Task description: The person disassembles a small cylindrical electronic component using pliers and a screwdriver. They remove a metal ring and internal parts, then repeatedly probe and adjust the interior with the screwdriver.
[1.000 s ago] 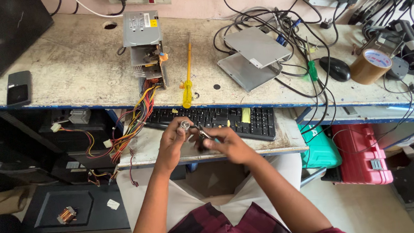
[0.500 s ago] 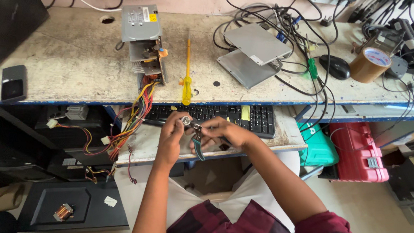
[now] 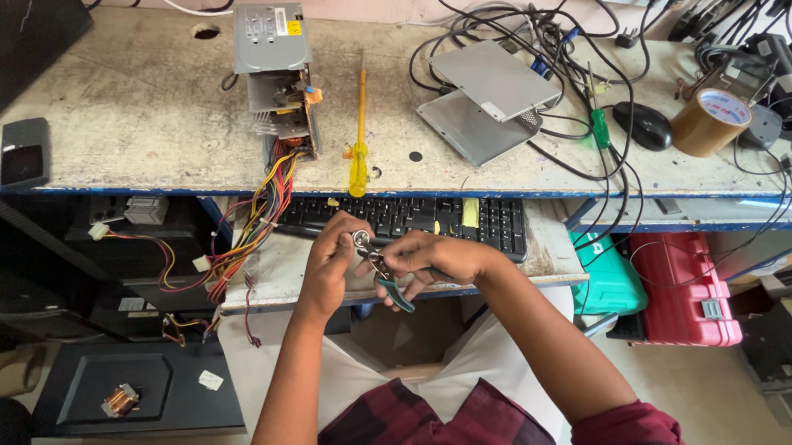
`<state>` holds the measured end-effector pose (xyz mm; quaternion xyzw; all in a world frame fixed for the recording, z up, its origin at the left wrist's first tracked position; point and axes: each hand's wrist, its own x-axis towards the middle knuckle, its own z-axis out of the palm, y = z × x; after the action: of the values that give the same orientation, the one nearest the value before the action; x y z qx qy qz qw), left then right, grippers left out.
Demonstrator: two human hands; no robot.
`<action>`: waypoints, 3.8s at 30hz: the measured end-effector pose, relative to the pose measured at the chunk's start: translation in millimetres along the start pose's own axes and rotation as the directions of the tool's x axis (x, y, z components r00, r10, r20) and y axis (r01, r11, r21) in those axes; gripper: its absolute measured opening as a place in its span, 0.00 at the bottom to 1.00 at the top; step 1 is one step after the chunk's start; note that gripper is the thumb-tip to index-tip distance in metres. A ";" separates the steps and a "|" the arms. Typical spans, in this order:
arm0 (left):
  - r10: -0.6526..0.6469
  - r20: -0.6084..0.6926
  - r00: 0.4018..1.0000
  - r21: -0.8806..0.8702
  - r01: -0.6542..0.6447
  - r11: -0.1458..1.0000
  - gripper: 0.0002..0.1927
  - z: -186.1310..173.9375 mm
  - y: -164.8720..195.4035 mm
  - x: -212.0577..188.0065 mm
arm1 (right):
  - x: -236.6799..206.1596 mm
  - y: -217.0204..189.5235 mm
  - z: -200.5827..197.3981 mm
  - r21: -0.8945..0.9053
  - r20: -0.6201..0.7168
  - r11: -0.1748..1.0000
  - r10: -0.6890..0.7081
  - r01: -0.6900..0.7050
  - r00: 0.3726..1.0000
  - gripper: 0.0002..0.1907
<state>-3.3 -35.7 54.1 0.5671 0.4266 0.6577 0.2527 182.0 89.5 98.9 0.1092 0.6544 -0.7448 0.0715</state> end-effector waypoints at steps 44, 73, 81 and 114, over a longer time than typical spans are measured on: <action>-0.050 -0.181 0.982 0.397 0.119 0.910 0.20 -2.8 -23.1 3.5 | 19.2 -5.5 40.8 -0.859 -0.406 0.433 -0.255 -0.271 0.878 0.21; 0.132 -0.031 0.991 -0.084 -0.134 0.987 0.27 -5.4 3.9 -2.3 | 22.7 17.0 71.2 -0.962 -0.270 0.249 -0.842 -0.108 0.467 0.18; 0.128 -0.026 0.991 -0.131 -0.130 0.983 0.29 -5.0 1.7 -2.7 | 19.2 0.6 73.9 -0.909 -0.312 0.228 -0.926 -0.349 0.210 0.21; -0.213 0.026 0.977 0.306 0.195 0.932 0.17 9.4 5.0 9.7 | 58.0 -104.5 -43.0 -0.939 -0.049 -0.210 -0.701 -0.272 0.711 0.25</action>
<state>4.3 -27.7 63.4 0.5708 0.5710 0.5380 0.2423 102.9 148.2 179.1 0.1157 0.9575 0.1120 -0.2394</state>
